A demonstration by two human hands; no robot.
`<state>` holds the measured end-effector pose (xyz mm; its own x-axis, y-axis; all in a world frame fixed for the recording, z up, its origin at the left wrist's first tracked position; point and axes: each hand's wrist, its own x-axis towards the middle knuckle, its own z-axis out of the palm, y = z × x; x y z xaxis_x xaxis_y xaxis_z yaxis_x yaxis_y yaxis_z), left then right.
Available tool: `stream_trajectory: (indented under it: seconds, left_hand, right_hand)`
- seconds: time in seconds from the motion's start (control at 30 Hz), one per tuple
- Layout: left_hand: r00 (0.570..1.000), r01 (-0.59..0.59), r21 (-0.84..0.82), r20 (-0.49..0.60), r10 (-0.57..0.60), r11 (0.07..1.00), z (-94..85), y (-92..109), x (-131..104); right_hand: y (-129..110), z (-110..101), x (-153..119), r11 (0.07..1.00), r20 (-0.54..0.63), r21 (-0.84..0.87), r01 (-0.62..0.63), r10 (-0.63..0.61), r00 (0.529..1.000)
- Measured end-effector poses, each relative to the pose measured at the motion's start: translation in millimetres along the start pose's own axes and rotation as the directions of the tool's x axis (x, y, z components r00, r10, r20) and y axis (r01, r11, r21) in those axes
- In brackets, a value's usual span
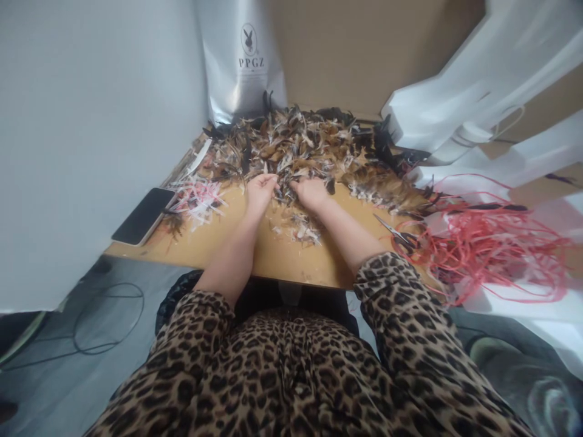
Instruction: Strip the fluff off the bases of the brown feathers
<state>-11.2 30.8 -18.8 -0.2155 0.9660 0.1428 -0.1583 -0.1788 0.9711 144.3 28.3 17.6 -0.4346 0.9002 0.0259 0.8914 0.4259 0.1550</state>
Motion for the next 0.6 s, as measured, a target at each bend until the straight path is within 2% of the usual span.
stream_trajectory:
  seconds: [0.1, 0.2, 0.33, 0.47, 0.53, 0.6]
  left_hand:
    - [1.000, -0.002, 0.013, -0.028, 0.002, 1.000, -1.6, -1.8, 2.4]
    - [0.999, -0.006, 0.022, -0.049, 0.007, 1.000, -2.7, -4.1, 4.5]
    - [0.998, -0.010, -0.006, -0.055, 0.010, 1.000, -2.4, -6.5, 4.9]
    - [0.998, 0.011, -0.004, -0.059, -0.011, 1.000, -1.8, -5.2, 3.7]
    - [0.998, 0.020, 0.006, -0.065, -0.019, 1.000, -1.7, -4.3, 3.3]
    - [0.997, 0.022, 0.011, -0.068, -0.021, 1.000, -1.4, -3.9, 3.2]
  right_hand:
    - [3.0, 0.6, 4.5, 0.997, -0.019, 0.080, -0.008, 0.009, 1.000]
    - [11.9, 1.1, 3.0, 0.964, -0.163, 0.264, -0.027, 0.072, 0.984]
    - [25.8, -8.6, -2.4, 0.875, -0.334, 0.482, 0.031, 0.151, 0.930]
    - [30.3, -26.6, -8.8, 0.871, -0.436, 0.487, 0.058, 0.185, 0.881]
    - [28.5, -30.0, -12.1, 0.888, -0.441, 0.457, 0.055, 0.173, 0.881]
    - [25.8, -26.8, -15.1, 0.899, -0.403, 0.434, 0.059, 0.135, 0.905]
